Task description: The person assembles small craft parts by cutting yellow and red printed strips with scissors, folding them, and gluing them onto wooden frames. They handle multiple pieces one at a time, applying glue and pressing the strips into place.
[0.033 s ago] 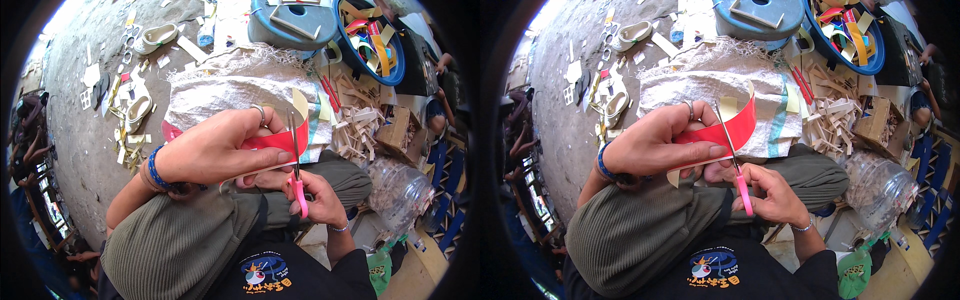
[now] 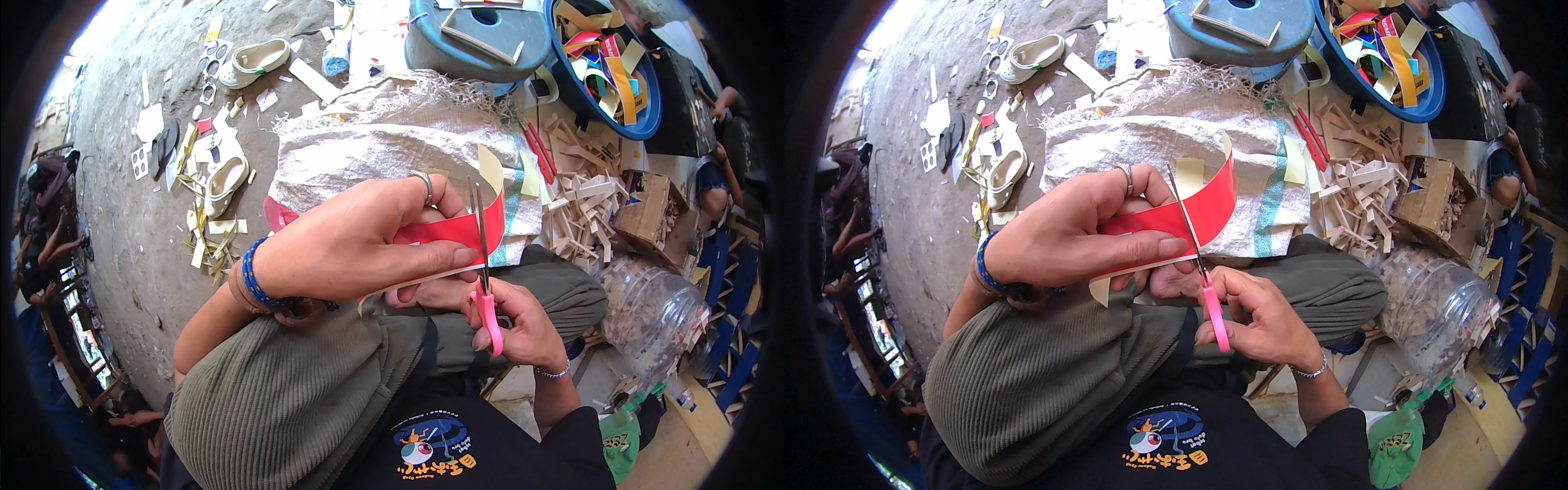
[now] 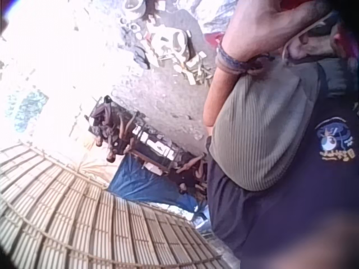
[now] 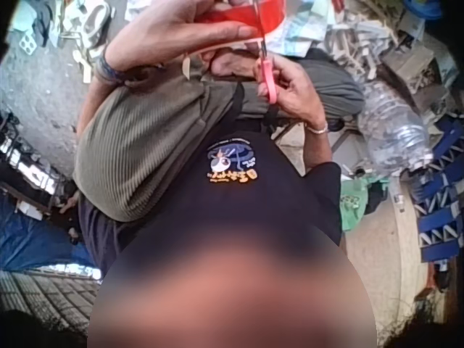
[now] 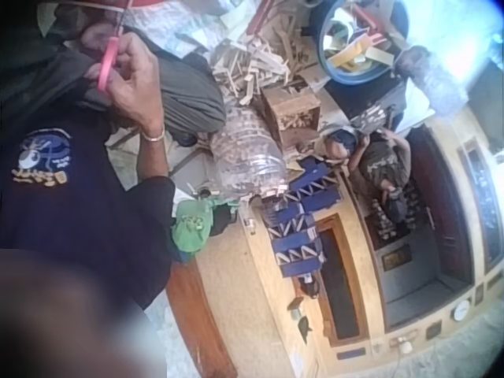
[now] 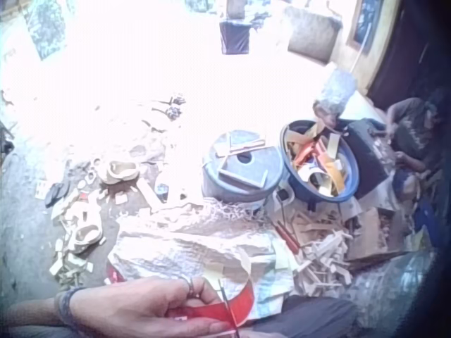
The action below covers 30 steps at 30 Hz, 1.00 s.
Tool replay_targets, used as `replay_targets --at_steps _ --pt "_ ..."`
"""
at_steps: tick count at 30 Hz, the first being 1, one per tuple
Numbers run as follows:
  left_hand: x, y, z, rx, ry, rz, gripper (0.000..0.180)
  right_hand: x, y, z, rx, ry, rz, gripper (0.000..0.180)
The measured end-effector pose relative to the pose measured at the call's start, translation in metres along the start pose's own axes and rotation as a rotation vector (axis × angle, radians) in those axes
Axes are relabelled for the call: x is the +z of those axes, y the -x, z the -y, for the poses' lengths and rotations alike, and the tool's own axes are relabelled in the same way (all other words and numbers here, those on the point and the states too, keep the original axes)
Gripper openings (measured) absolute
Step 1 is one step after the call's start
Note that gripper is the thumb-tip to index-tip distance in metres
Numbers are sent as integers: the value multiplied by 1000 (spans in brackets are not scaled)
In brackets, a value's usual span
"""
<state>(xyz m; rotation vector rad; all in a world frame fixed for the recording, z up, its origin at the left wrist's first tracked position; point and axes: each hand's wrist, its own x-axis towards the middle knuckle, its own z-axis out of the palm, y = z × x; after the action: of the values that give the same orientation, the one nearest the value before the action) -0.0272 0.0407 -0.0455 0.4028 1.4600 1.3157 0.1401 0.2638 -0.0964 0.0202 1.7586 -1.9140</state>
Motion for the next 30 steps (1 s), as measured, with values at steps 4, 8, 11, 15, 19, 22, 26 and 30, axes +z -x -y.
replay_targets --at_steps 4,8,11,15,19,22,26,30 --pt "-1 -1 1 20 7 18 23 -1 1 -1 13 19 -4 35" --pt "0 -2 2 38 -16 14 23 -1 2 -2 33 -5 -7 35" --pt "0 -1 3 25 9 17 23 -1 2 -3 33 -8 -6 34" --pt "-1 -2 5 38 -30 13 22 -1 2 -3 30 3 -12 34" --pt "-1 -2 6 33 -31 16 23 0 2 -3 32 11 -20 35" --pt "-3 -3 6 24 -64 26 24 0 3 -3 46 -1 -29 35" --pt "-3 -4 6 1 -49 35 24 -1 3 -3 65 -14 -17 31" --pt "-2 -4 6 6 -39 41 25 0 4 -2 75 -37 -12 24"
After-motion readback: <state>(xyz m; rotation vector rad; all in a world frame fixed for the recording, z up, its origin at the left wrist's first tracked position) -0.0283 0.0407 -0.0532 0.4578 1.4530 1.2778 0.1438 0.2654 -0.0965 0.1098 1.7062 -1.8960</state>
